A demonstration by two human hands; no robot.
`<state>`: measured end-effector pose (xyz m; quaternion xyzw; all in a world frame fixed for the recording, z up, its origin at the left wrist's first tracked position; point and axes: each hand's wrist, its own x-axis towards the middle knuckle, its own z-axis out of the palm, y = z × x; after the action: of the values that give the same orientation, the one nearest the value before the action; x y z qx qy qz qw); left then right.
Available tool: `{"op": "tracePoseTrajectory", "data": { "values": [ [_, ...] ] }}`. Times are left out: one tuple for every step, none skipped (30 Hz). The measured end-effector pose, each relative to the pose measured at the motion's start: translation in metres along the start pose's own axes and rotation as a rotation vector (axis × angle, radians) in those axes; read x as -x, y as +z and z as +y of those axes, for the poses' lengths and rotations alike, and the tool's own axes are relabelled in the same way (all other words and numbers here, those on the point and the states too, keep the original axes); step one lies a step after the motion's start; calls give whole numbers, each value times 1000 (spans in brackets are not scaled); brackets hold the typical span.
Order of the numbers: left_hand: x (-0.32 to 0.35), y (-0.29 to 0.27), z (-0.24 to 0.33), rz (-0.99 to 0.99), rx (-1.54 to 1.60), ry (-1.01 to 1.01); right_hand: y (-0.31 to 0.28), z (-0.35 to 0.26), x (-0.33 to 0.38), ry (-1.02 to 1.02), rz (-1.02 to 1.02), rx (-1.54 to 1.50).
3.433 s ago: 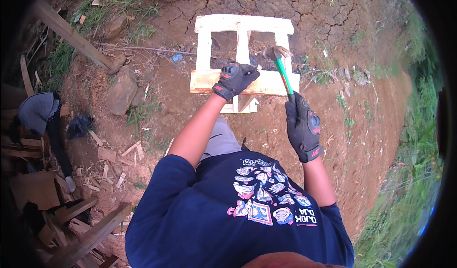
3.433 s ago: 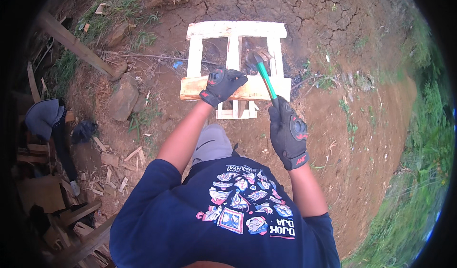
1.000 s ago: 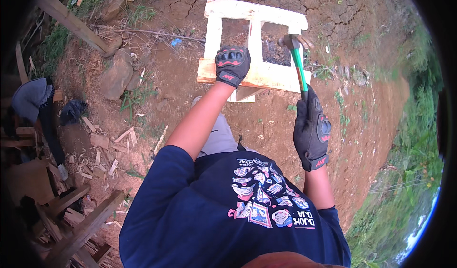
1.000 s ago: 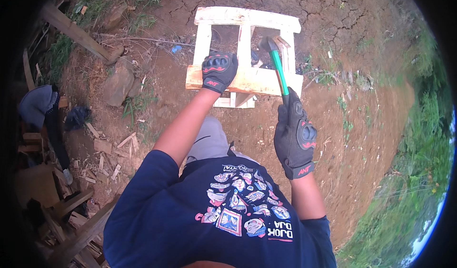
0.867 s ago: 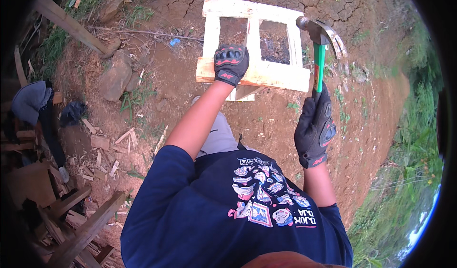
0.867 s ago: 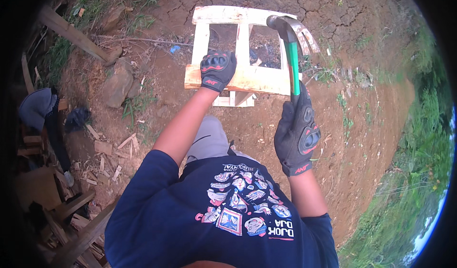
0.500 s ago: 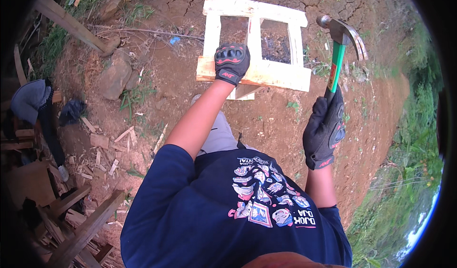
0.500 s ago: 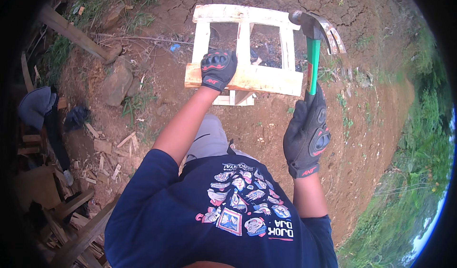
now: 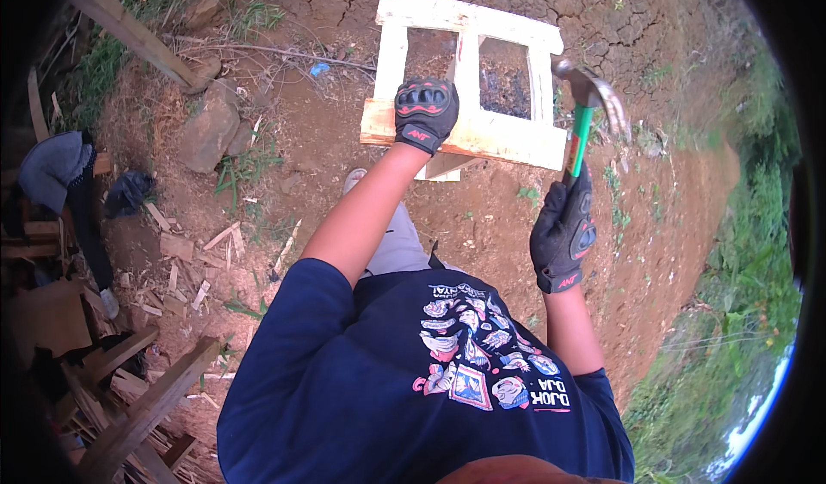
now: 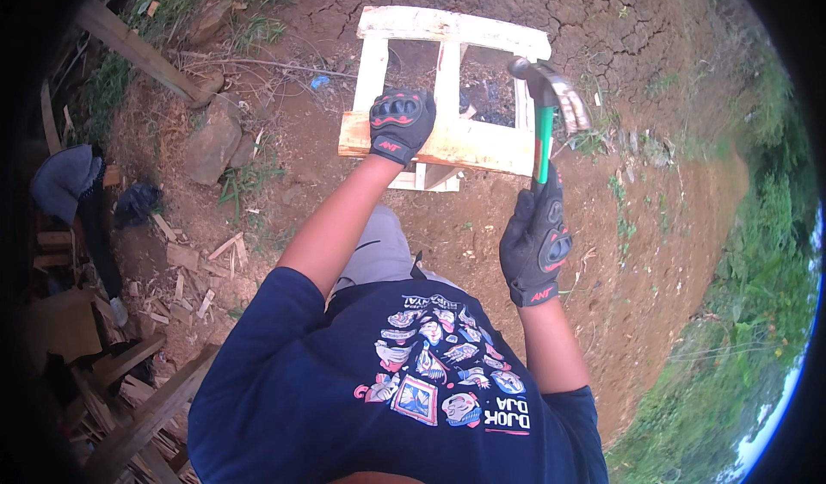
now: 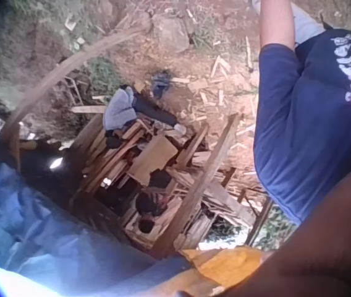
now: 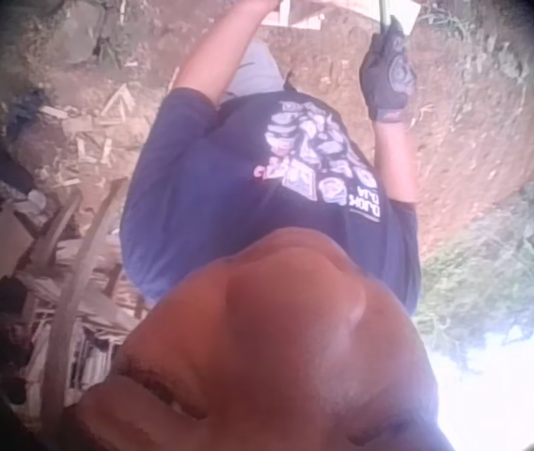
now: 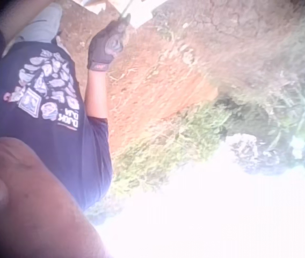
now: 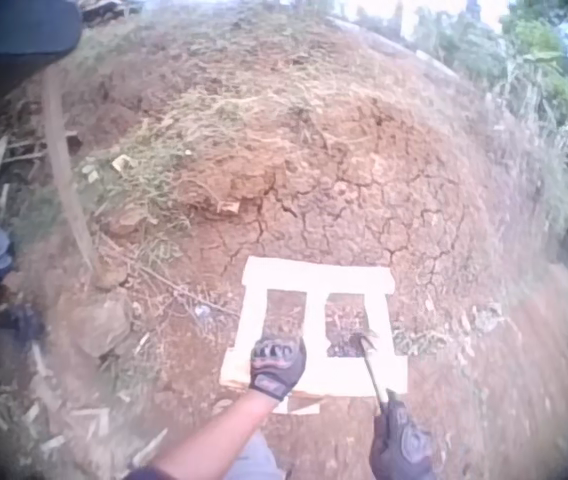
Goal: The person assembles a wooden frame structure outdoors using a hammer and nails. They position wooden planks, drive nails into the joints, and adjust the frame's orientation to secure the pieces together.
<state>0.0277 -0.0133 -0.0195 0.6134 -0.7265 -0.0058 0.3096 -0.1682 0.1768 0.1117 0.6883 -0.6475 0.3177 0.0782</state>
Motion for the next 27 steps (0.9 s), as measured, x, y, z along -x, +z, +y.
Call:
{"op": "tracePoseTrajectory", "data": {
  "values": [
    [0, 0, 3, -10, -4, 5, 10, 14, 13, 51, -271, 50],
    [-4, 1, 5, -12, -14, 5, 15, 22, 6, 176, -723, 295],
    [-3, 1, 4, -10, -7, 7, 12, 23, 5, 97, -596, 225],
    [-3, 1, 2, -8, 1, 9, 7, 22, 5, 20, -467, 156],
    [-4, 1, 1, -7, 10, 13, 2, 18, 1, 33, -346, 95],
    [0, 1, -4, 4, -3, 5, -10, 1, -6, 45, -237, 20],
    [3, 0, -11, 10, -18, -1, -22, -18, -16, 178, -239, -45],
    [1, -1, -12, 21, -22, 5, -28, -21, -20, 165, -171, -106],
    [0, -1, -10, 11, -12, 4, -28, -20, -18, 162, -107, -119],
    [0, 1, -8, 13, -9, 1, -28, -18, -14, 157, -44, -132],
    [1, 3, -6, 15, -7, -3, -21, -15, -7, 169, -76, -140],
    [0, 3, -3, 15, 0, -1, -10, -10, 3, 186, -104, -145],
    [-1, 1, 0, 1, 2, 2, 1, -1, 9, 190, -317, 16],
    [-2, -1, 1, -9, -1, -6, 16, 9, 14, 152, -538, 167],
    [-3, -2, 2, -16, -1, -12, 19, 15, 14, 94, -510, 143],
    [-5, -1, 1, -9, 4, -7, 19, 19, 11, 37, -482, 120],
    [-6, -1, 1, -2, 9, -2, 14, 21, 11, 62, -393, 59],
    [-2, 0, -3, 2, 2, -9, 1, 7, 0, 79, -314, -13],
    [1, 1, -7, 0, -8, -9, -11, -5, -5, 108, -239, -86],
    [1, 0, -9, 1, -11, -4, -20, -10, -9, 167, -190, -107],
    [-3, -1, -9, 8, -11, 2, -26, -14, -11, 215, -142, -153],
    [-2, -2, -8, 10, -7, -5, -23, -13, -10, 209, -101, -158],
    [1, -3, -6, 12, -5, -14, -22, -12, -6, 207, -62, -163],
    [-1, -5, -1, 14, 10, -13, -9, -4, 6, 159, -21, -112],
    [-2, -4, 1, 0, 13, -7, 6, 6, 20, 114, 15, -66],
    [-3, -2, 3, -13, 16, -3, 17, 14, 24, 133, -169, 19],
    [-5, -1, 2, -23, 13, -2, 27, 16, 26, 135, -356, 100]
  ]
}}
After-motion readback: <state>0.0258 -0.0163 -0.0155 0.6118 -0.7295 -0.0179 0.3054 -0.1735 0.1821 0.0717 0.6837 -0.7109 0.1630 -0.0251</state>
